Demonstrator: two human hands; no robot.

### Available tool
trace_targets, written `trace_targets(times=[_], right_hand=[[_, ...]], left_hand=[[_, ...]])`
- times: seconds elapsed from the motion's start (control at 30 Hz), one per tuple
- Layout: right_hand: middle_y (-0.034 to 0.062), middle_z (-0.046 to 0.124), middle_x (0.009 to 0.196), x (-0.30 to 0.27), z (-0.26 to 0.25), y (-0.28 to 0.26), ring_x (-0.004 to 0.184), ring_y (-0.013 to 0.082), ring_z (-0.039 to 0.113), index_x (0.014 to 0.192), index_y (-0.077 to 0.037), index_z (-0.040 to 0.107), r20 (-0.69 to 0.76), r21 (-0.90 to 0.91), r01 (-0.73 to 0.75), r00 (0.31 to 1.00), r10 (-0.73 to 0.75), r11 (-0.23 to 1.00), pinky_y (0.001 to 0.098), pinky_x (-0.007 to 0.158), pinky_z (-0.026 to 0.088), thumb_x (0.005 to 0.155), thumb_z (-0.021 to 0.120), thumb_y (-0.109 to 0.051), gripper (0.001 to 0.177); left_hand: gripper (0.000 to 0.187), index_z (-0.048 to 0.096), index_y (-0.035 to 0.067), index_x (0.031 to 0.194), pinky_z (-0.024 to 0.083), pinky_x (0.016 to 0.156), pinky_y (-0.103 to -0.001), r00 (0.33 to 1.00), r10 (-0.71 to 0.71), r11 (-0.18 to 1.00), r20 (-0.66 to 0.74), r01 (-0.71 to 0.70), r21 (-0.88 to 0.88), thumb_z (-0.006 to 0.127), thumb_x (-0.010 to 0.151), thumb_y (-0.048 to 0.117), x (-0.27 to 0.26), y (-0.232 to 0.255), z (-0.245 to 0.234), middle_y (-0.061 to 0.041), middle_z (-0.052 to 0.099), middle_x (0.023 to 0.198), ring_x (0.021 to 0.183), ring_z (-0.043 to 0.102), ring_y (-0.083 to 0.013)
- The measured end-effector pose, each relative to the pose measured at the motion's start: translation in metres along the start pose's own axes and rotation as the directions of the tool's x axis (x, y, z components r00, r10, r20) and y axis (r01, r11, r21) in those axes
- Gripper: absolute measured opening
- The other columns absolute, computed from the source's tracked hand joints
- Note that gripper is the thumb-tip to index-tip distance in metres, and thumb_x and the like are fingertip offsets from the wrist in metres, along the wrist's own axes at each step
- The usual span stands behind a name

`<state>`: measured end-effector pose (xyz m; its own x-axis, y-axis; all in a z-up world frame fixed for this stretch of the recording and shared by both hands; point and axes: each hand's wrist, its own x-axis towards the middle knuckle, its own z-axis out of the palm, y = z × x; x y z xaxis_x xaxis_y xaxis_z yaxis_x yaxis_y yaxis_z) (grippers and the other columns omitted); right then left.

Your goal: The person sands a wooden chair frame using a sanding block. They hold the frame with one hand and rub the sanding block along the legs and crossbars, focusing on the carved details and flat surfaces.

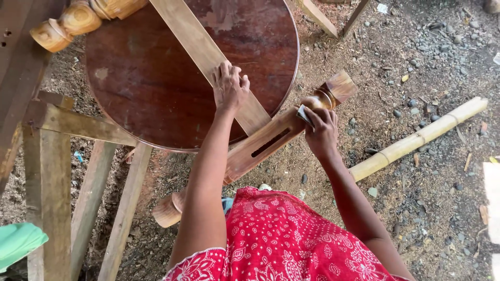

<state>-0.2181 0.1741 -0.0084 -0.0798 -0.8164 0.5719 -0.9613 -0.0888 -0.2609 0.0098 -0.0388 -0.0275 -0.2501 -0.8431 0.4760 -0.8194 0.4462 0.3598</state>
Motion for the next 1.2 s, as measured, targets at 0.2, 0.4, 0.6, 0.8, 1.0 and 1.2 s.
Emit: trace_targets(times=[0.2,0.4,0.6,0.8,1.0,1.2], right_hand=[[0.0129,0.067,0.133,-0.027,0.0,0.016,0.118,0.0335,0.065,0.142,-0.005,0.06,0.086,0.237,-0.024,0.996,0.004,0.971,0.0399,0.101,0.058,0.098,0.066,-0.003,0.045],[0.0092,0.068,0.14,-0.027,-0.008,0.011,0.118,0.0299,0.066,0.136,-0.009,0.066,-0.04,0.208,0.052,0.998,-0.045,0.977,0.0373,0.102,0.058,0.101,0.068,-0.004,0.036],[0.0032,0.071,0.136,-0.004,-0.006,0.011,0.102,0.0205,0.068,0.131,-0.011,0.071,0.109,0.128,0.059,0.991,-0.073,0.99,0.0381,0.087,0.057,0.097,0.071,-0.013,0.033],[0.0069,0.073,0.124,0.029,0.024,0.047,0.084,0.0184,0.071,0.132,-0.013,0.068,0.382,0.288,-0.034,0.92,-0.082,0.957,0.031,0.076,0.063,0.113,0.052,-0.024,0.027],[0.0185,0.076,0.093,0.133,-0.006,-0.011,0.055,0.0197,0.061,0.128,-0.017,0.069,0.909,-0.141,-0.506,0.274,0.313,0.851,0.0298,0.045,0.053,0.111,0.039,-0.035,0.039],[0.014,0.075,0.113,0.07,0.012,0.031,0.082,0.0263,0.073,0.136,-0.018,0.065,0.723,0.173,-0.155,0.691,-0.018,0.973,0.0356,0.069,0.063,0.114,0.042,-0.031,0.035]], left_hand=[[0.025,0.068,0.009,0.106,0.038,0.107,-0.051,1.0,0.003,1.0,0.002,-0.003,-0.017,0.065,0.092,0.029,-0.001,-0.002,-0.001,-0.014,0.054,0.124,0.119,0.051,-0.0321],[0.027,0.068,0.008,0.108,0.038,0.106,-0.051,1.0,0.007,1.0,-0.001,-0.007,-0.024,0.067,0.091,0.029,-0.002,-0.001,0.0,-0.014,0.055,0.124,0.118,0.052,-0.0323],[0.026,0.069,0.01,0.106,0.037,0.106,-0.051,1.0,0.007,1.0,-0.017,-0.007,0.0,0.067,0.09,0.03,-0.001,0.001,-0.002,-0.013,0.056,0.123,0.118,0.052,-0.0315],[0.025,0.069,0.009,0.106,0.037,0.108,-0.051,1.0,-0.002,1.0,-0.002,0.002,-0.002,0.067,0.091,0.03,0.0,0.0,-0.002,-0.012,0.055,0.122,0.119,0.051,-0.0313],[0.025,0.069,0.009,0.108,0.037,0.109,-0.053,0.999,-0.01,1.0,0.041,0.01,0.015,0.063,0.094,0.029,-0.001,-0.002,0.002,-0.012,0.054,0.125,0.12,0.051,-0.0295],[0.025,0.068,0.008,0.108,0.038,0.108,-0.051,1.0,0.002,1.0,0.025,-0.002,0.003,0.064,0.094,0.029,0.0,0.001,-0.003,-0.014,0.054,0.126,0.121,0.051,-0.0319]])
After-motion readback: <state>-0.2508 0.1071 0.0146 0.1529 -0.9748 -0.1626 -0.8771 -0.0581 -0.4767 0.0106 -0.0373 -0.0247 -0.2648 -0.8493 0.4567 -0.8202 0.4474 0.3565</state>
